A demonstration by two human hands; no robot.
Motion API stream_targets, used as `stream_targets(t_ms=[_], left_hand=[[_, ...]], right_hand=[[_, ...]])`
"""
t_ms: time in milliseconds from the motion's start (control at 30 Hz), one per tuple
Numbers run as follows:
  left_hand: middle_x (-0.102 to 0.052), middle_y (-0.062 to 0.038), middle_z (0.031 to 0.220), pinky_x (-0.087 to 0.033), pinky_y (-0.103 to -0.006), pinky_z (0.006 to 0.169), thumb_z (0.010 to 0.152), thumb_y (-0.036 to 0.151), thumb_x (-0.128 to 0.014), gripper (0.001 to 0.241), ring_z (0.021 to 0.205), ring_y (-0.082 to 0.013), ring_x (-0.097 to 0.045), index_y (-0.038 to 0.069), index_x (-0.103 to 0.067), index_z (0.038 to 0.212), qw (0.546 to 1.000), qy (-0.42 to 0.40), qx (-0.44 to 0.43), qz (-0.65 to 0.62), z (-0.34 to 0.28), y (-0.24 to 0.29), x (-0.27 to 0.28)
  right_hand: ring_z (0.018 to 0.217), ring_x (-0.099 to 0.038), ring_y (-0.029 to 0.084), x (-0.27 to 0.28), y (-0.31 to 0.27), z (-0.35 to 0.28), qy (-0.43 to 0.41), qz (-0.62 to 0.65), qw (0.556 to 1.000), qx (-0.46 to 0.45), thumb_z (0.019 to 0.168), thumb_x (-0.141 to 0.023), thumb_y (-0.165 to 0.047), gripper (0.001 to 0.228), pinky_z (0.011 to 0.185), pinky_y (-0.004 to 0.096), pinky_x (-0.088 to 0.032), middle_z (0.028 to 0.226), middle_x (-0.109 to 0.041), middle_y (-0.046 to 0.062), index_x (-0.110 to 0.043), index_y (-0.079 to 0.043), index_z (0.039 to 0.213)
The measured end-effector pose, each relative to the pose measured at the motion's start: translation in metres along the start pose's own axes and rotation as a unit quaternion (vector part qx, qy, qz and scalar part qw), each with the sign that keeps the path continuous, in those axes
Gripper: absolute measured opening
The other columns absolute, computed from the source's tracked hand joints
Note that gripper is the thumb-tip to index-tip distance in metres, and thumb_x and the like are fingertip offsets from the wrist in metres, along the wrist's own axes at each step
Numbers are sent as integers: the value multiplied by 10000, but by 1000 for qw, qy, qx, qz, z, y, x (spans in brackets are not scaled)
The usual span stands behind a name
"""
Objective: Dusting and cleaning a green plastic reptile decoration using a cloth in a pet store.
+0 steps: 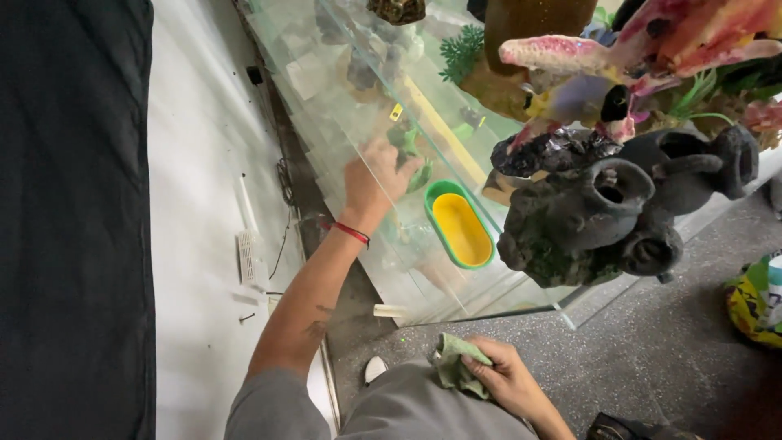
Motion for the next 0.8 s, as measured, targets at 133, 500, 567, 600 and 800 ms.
stream_targets(t_ms=[133, 500, 567, 600, 800], left_hand=[[-806, -212, 1056, -602, -633, 707, 943, 1001, -740, 957, 928, -496, -791, 47, -757, 1025, 993, -19, 114, 7, -7, -4, 18], [-618, -229, 1401, -610, -640, 1018, 843, 643, -737, 730, 1187, -553, -711, 40, -804, 1249, 944, -210, 249, -46, -22, -3, 44], [-639, -213, 1257, -615, -647, 859, 781, 688, -789, 741, 1007, -565, -725, 40, -801, 1141, 973, -119, 199, 9, -35, -28, 15], [-660, -197, 1113, -619, -653, 699, 718, 733, -841, 762, 827, -576, -739, 40, -798, 1032, 987, -23, 145, 59, -39, -34, 12], [-754, -154, 1106, -595, -569, 675, 951, 770, -740, 1015, 917, -460, -788, -2, -384, 1505, 916, -226, 315, -100, -68, -16, 43]], right_hand=[[827, -658, 139, -6, 18, 1, -1, 13, 1000, -25, 1182, -723, -263, 276, 753, 346, -532, 898, -734, -6, -884, -59, 1090], [950, -724, 113, 0, 74, -13, 42, 13, 989, -139, 1128, -794, -297, 287, 844, 306, -563, 999, -841, -21, -962, -68, 1167], [939, -705, 115, -1, 79, -16, 42, 45, 988, -140, 1145, -783, -288, 273, 840, 305, -556, 987, -811, -20, -933, -61, 1126], [928, -686, 117, -1, 82, -16, 41, 71, 987, -139, 1162, -771, -279, 272, 837, 304, -548, 974, -782, -20, -904, -54, 1084], [889, -701, 106, 0, 82, -14, 30, 99, 983, -154, 1178, -764, -250, 268, 800, 282, -528, 947, -802, -18, -899, -59, 1047]])
Point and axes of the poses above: each hand's wrist, its own z-axis towards the middle knuckle, its own x-axis out of the back of the hand, y = z × x, the point moved 10 cm from there along z, towards the middle knuckle
